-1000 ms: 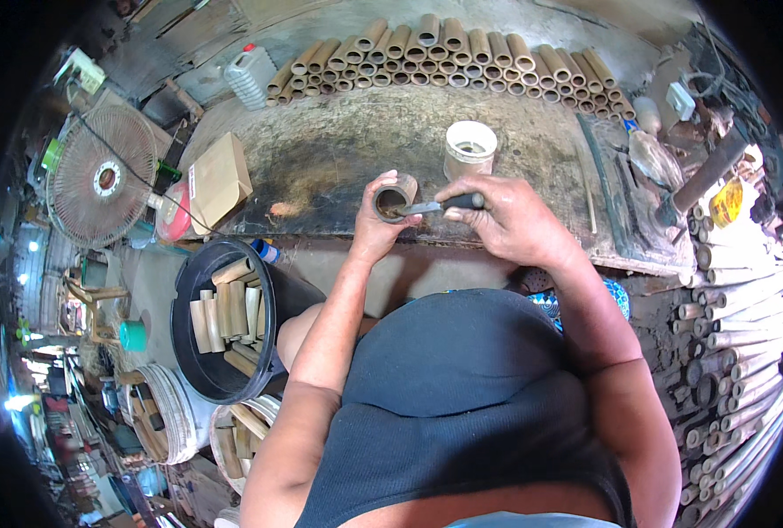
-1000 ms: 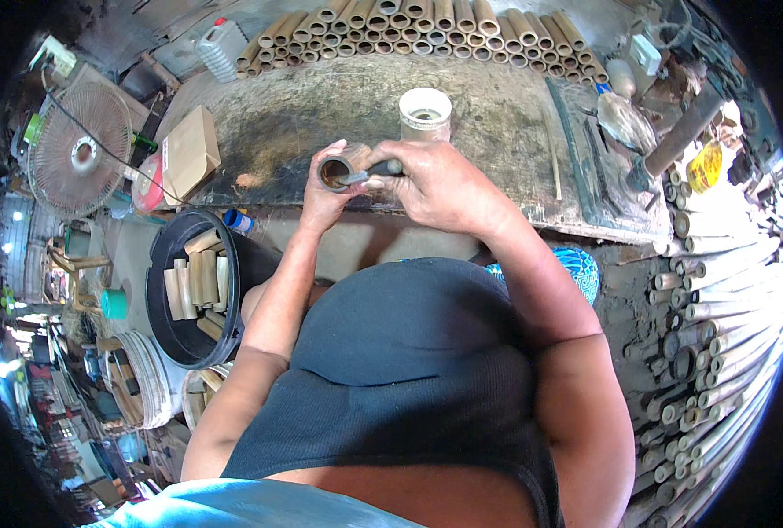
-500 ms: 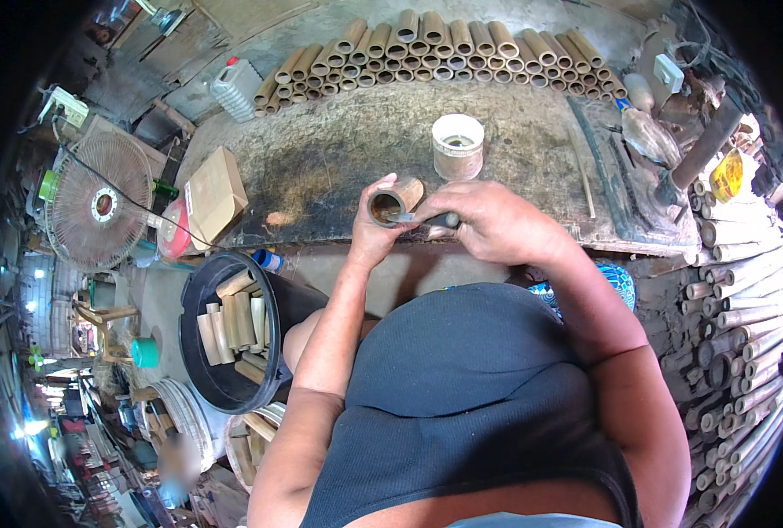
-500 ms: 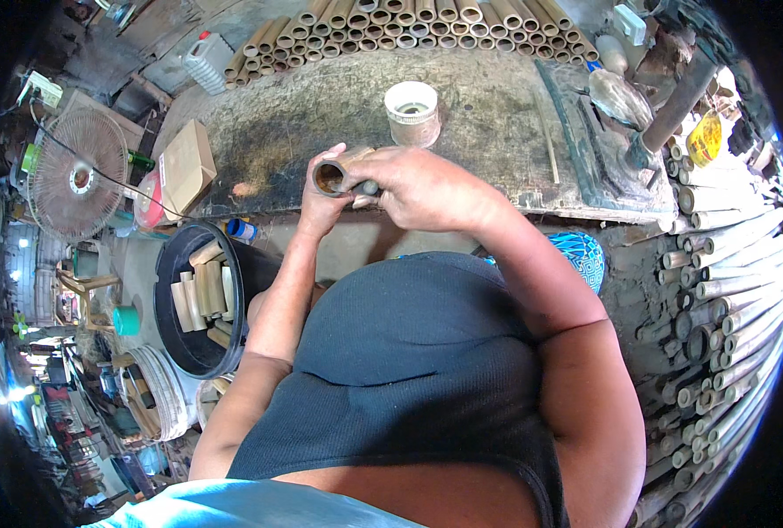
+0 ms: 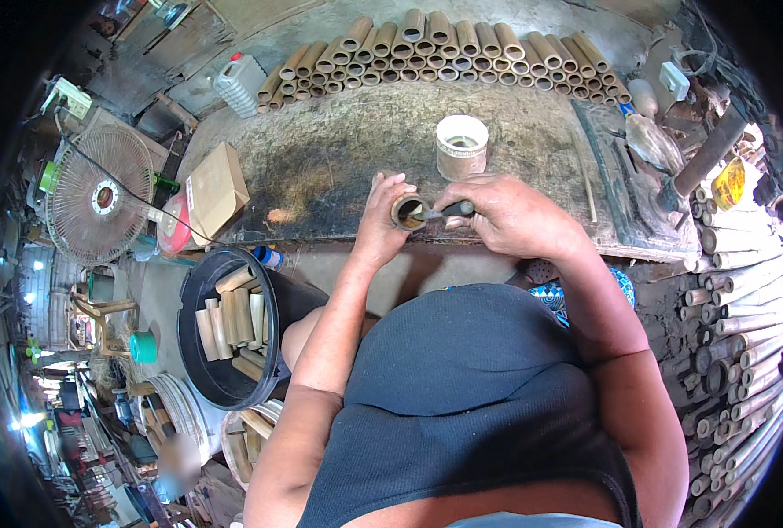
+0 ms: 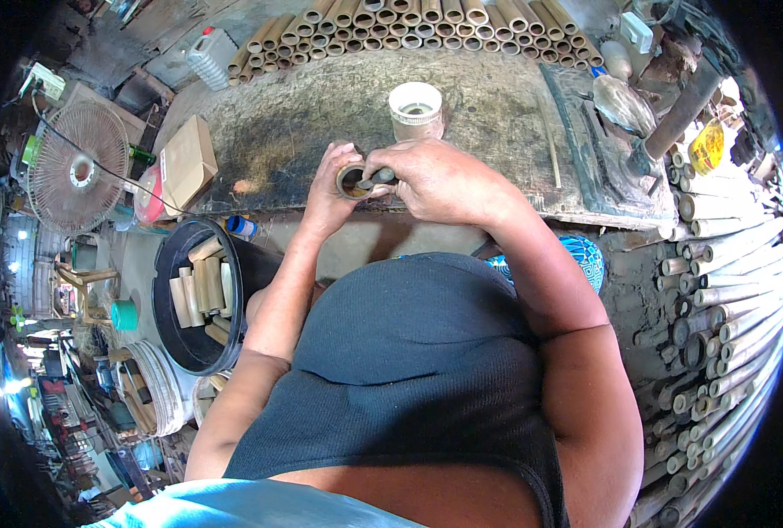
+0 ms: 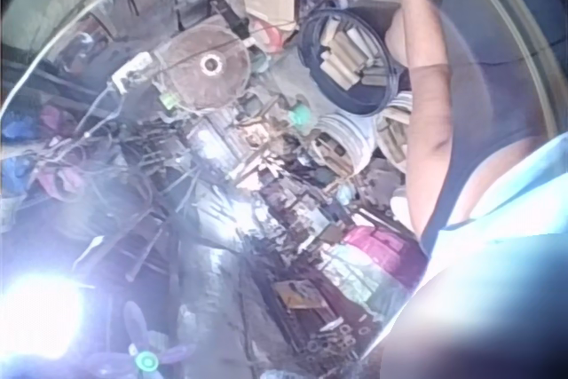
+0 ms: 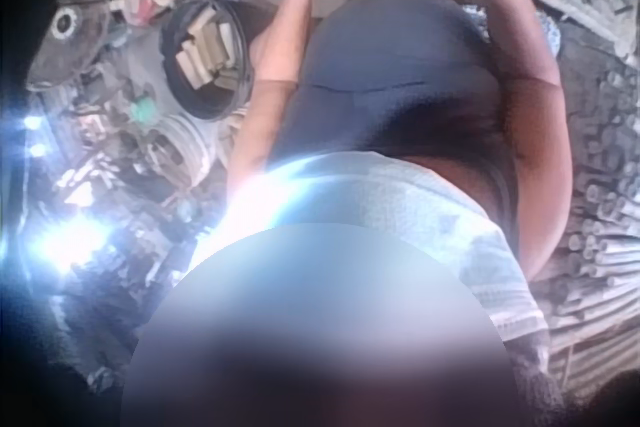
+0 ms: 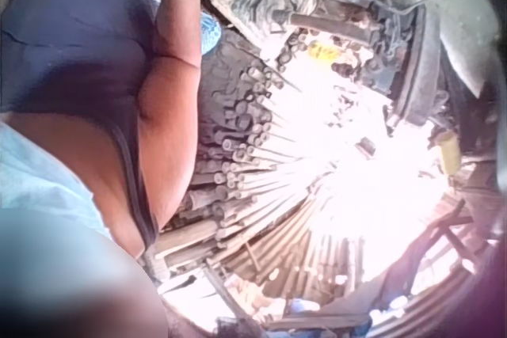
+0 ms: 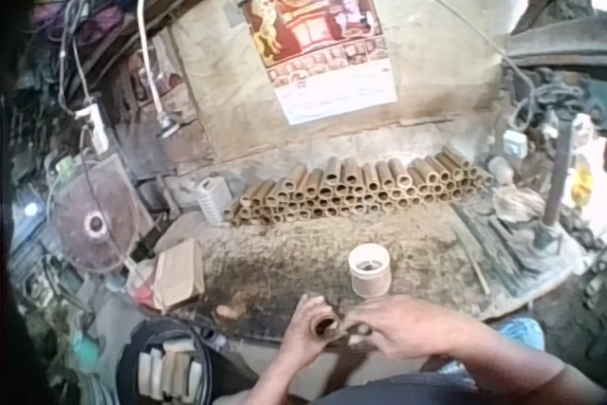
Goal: The person repeatedly smooths the inner and outer surfaces of short wooden cylinders using a metal file. They pick up each cylinder from a bucket, file the interior and exterior, and return the piece to the bucket. The process is repeated for multiple cylinders.
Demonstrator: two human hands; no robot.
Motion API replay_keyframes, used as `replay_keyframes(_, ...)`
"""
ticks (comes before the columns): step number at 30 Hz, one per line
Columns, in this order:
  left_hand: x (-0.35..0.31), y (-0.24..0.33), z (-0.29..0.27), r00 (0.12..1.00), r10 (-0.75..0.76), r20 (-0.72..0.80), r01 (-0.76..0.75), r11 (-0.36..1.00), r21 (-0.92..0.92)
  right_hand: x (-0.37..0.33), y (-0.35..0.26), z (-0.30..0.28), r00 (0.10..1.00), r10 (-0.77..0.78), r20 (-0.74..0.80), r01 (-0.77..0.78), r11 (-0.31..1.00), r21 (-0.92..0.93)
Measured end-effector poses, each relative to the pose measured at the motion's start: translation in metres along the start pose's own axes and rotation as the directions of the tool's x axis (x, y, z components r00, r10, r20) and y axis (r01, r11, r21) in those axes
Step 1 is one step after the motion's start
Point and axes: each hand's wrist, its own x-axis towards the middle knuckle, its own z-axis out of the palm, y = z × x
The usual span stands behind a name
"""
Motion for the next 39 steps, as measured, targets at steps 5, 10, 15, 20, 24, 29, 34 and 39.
replay_keyframes(5,0.001,0.006,-0.003,1.0,-0.005,-0.009,0.005,0.996,0.087,-0.002,-0.005,0.01,0.995,0.04,-0.089,-0.044,0.998,-0.048)
replay_keyframes(10,0.001,0.007,-0.005,1.0,-0.016,0.001,0.016,0.995,0.102,-0.003,-0.004,0.021,0.99,0.115,-0.081,-0.108,0.99,0.089)
replay_keyframes(15,0.001,0.008,-0.006,0.998,-0.061,0.013,0.06,0.995,0.079,-0.004,-0.008,0.025,0.983,-0.052,-0.177,0.024,0.987,-0.157)
replay_keyframes(20,0.001,0.009,-0.007,1.0,-0.008,0.013,0.006,0.991,0.135,-0.002,-0.013,0.037,0.979,0.041,-0.198,-0.059,0.995,-0.084)
replay_keyframes(24,-0.001,0.01,-0.006,0.999,-0.051,0.01,0.049,0.988,0.15,0.001,-0.009,0.044,0.966,0.056,-0.251,-0.087,0.99,-0.112)
replay_keyframes(29,-0.003,0.01,-0.007,0.997,-0.082,0.009,0.081,0.993,0.082,0.002,-0.013,0.049,0.957,0.047,-0.285,-0.084,0.989,-0.119)
replay_keyframes(34,-0.007,0.005,-0.007,0.99,-0.137,-0.023,0.131,0.976,-0.175,0.003,-0.015,0.044,0.962,0.095,-0.256,-0.091,0.995,0.028)
replay_keyframes(39,-0.011,0.002,-0.003,0.984,-0.175,-0.046,0.155,0.947,-0.282,0.01,-0.01,0.058,0.969,0.047,-0.241,-0.057,0.998,-0.036)
